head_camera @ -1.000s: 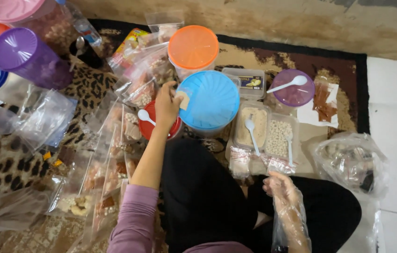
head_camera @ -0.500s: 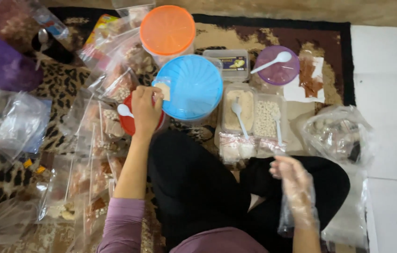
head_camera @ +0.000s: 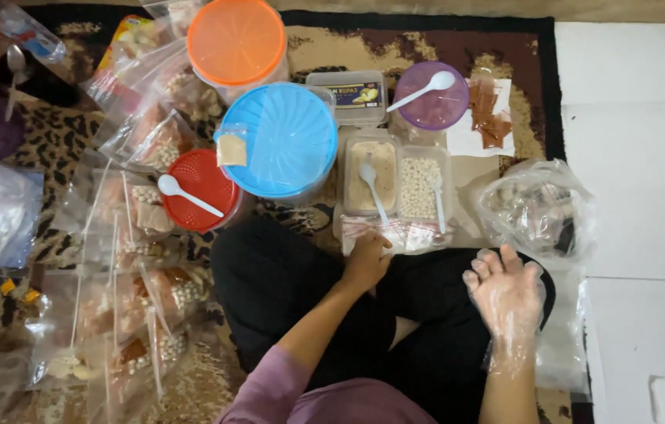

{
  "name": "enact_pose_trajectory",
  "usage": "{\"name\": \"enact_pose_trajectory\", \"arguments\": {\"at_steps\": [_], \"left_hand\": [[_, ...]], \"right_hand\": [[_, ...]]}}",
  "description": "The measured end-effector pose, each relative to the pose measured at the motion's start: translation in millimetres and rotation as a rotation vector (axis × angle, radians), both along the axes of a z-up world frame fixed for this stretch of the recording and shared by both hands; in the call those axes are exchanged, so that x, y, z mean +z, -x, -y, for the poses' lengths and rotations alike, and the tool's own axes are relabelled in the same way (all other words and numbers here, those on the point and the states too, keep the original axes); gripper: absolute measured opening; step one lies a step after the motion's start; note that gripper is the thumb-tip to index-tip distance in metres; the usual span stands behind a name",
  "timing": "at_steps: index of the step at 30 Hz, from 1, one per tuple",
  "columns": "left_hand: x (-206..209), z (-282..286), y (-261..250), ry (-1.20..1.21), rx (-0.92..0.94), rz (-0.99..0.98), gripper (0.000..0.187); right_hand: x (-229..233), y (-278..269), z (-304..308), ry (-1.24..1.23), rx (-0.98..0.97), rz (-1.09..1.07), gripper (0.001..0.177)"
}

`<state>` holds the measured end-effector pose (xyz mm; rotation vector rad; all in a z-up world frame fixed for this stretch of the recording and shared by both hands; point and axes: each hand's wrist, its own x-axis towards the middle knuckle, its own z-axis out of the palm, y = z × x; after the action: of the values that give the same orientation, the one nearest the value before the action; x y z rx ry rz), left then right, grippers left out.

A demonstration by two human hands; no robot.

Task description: A person is manually portioning small snack items from large containers into individual plastic zip-lock bags using their hands and a small spoon.

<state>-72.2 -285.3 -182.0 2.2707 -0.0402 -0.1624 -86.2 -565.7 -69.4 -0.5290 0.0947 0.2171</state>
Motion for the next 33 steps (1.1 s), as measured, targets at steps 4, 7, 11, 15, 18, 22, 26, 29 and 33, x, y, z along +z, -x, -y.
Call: {"name": "enact_pose_trajectory", "arguments": {"at_steps": [4,7,11,15,18,22,26,29,33], "left_hand": [[27,4,-9,-0.323,-0.134,0.031,0.029],[14,6,-6,-0.392,-0.191,0.073,0.042],[-19,10,-8,-0.478,-0.118,0.355,0.035],[-65,14,-9,-0.566,-0.053,0.441,0.012],[-54,15,-12,-0.557,-0.029,0.469,0.007],[-29,15,-13,-0.52,0.005,0.435,0.008],[-21,17,-9,-0.484,0.012,0.389,0.011],[-24,18,-8,-0.451,0.011,0.378,0.011],[4,16,-7,-0.521,-0.006,0.33,0.007]], "right_hand": [[2,-6,-11,0.056,-0.006,-0.052,0.048],[47,-23,-48,0.382,0.035,-0.014,0.047],[19,-85,-66,1.464,0.204,-0.194,0.047],[-38,-131,-69,2.131,0.41,-0.043,0.069],[-57,-133,-59,2.257,0.273,0.121,0.078],[-106,-132,-37,2.762,-0.143,0.918,0.056],[-117,-135,-38,2.462,0.09,0.383,0.067],[-54,-122,-75,2.333,0.005,0.389,0.052],[55,-100,-167,1.779,0.158,0.146,0.043]]}}
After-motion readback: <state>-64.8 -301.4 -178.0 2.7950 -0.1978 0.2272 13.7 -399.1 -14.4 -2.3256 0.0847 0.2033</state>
